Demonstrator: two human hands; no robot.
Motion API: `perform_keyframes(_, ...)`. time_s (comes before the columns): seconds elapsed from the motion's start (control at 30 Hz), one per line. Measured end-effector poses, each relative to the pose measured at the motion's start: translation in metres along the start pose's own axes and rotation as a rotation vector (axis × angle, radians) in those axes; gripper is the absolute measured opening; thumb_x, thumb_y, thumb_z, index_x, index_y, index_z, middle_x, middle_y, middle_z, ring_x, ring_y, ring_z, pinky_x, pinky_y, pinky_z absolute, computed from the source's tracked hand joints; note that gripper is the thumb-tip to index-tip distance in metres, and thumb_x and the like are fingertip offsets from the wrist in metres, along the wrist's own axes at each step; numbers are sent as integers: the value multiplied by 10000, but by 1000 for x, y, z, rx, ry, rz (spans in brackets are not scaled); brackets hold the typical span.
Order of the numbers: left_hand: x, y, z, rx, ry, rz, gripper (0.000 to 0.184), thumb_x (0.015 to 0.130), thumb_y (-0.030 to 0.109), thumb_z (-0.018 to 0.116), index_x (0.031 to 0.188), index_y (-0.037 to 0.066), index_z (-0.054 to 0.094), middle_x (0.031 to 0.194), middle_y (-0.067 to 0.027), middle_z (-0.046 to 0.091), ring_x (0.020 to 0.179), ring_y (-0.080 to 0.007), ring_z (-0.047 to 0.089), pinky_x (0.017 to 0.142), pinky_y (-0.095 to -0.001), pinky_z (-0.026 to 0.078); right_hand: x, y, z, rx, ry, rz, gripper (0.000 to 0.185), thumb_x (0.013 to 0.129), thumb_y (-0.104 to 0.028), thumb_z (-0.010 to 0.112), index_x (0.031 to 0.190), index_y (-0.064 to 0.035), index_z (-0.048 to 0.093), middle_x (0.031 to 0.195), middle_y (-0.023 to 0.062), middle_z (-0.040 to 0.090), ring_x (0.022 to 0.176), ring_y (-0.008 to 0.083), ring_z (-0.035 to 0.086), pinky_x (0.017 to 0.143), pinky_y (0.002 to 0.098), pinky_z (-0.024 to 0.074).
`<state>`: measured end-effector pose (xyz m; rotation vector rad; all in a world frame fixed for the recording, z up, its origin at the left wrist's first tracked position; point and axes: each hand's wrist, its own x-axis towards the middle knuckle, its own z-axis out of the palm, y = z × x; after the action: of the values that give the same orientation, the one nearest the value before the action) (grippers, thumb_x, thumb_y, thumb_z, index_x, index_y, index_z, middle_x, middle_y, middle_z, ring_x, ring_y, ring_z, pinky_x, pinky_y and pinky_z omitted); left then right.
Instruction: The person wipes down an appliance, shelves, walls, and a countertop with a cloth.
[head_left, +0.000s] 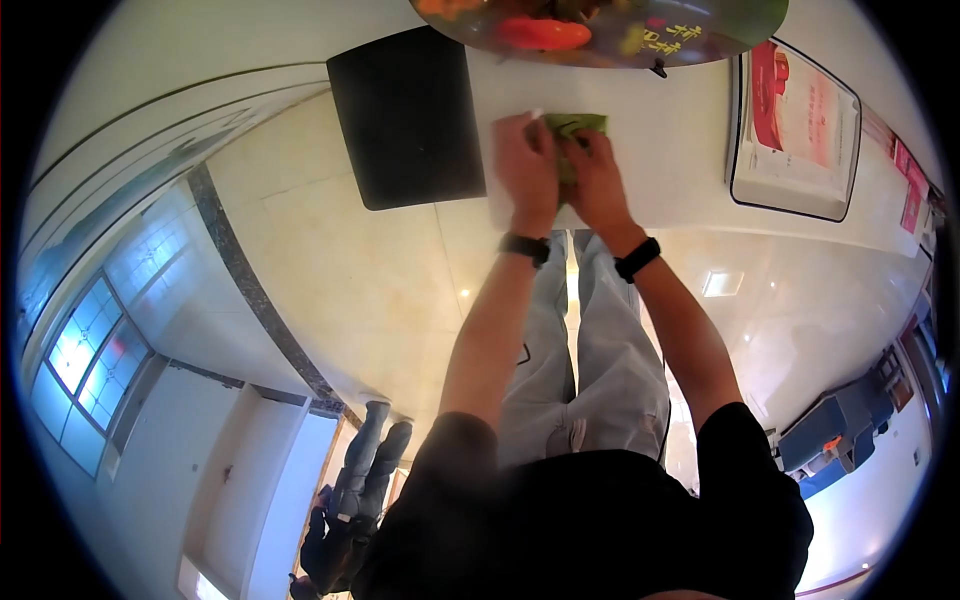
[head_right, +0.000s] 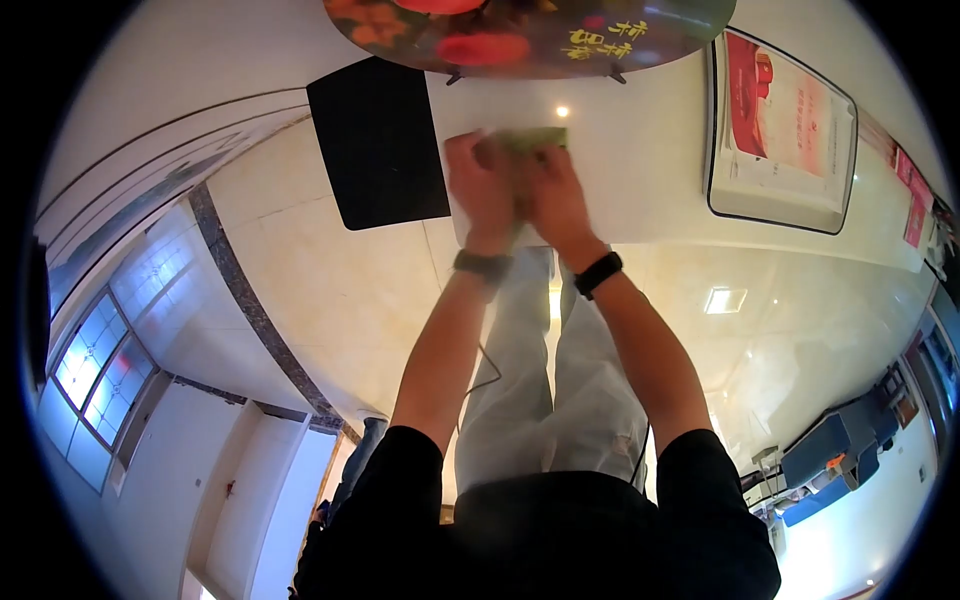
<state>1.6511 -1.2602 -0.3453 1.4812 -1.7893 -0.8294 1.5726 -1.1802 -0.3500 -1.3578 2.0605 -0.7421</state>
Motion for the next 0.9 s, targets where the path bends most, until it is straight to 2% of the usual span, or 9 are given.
perform_keyframes(0.1,-10,16,28,31,-142,14,161,867,116,636,1013,59,600,958,-127,590,854,-329,607,730,-429,499,-12,15,-24,-48,97,44,562,684,-48,729,1218,-18,556,1208,189,497,1131,388,478,933,446,461)
perform_keyframes(0.17,-29,25,39,-9,-223,70,162,861,111,646,1008,60,602,945,-116,600,851,-325,605,723,-420,499,-32,26,-29,-51,145,124,580,684,-38,741,1230,-12,545,1216,197,490,1131,400,472,932,455,455)
perform_keyframes(0.3,-63,24,31,-37,-313,122,145,846,96,664,979,64,615,919,-99,616,842,-319,605,715,-405,499,-77,27,-26,-33,98,271,597,686,-31,749,1244,-34,535,1217,203,478,1148,409,449,940,463,437)
perform_keyframes(0.37,-73,16,13,-58,-324,81,132,842,91,672,961,67,621,915,-99,616,840,-309,609,705,-401,503,-90,18,-17,2,45,274,606,680,-30,753,1245,-43,534,1211,198,474,1142,407,449,938,458,439)
perform_keyframes(0.53,-63,-20,-28,-67,-231,-35,144,847,96,675,981,91,624,951,-86,634,871,-301,625,712,-399,524,-74,-10,19,80,-14,188,625,653,-44,761,1235,-62,533,1205,196,460,1120,406,451,950,450,441)
perform_keyframes(0.63,-32,-40,-42,36,-129,49,161,849,93,676,1003,88,630,966,-87,633,862,-305,633,714,-392,531,-46,-31,41,44,-23,131,578,665,-86,748,1203,-51,541,1201,209,456,1137,414,441,961,449,437)
perform_keyframes(0.7,-9,-43,-51,45,-110,1,167,851,92,673,1013,88,633,972,-87,632,866,-302,636,722,-392,533,-25,-42,50,44,-8,75,547,672,-97,732,1182,-41,541,1194,218,455,1136,418,438,962,452,433)
perform_keyframes(0.83,17,-42,-40,38,-91,24,155,864,101,663,1008,87,606,985,-109,614,851,-304,633,681,-382,542,2,-38,41,-13,-57,13,526,663,-83,714,1157,-29,540,1175,223,468,1109,416,447,955,462,429)
perform_keyframes(0.9,21,-35,-25,63,-113,73,147,870,115,652,1010,92,610,989,-111,615,878,-308,630,700,-388,541,11,-30,29,-45,-46,-6,533,657,-74,713,1160,-30,541,1166,220,477,1101,412,453,952,461,430)
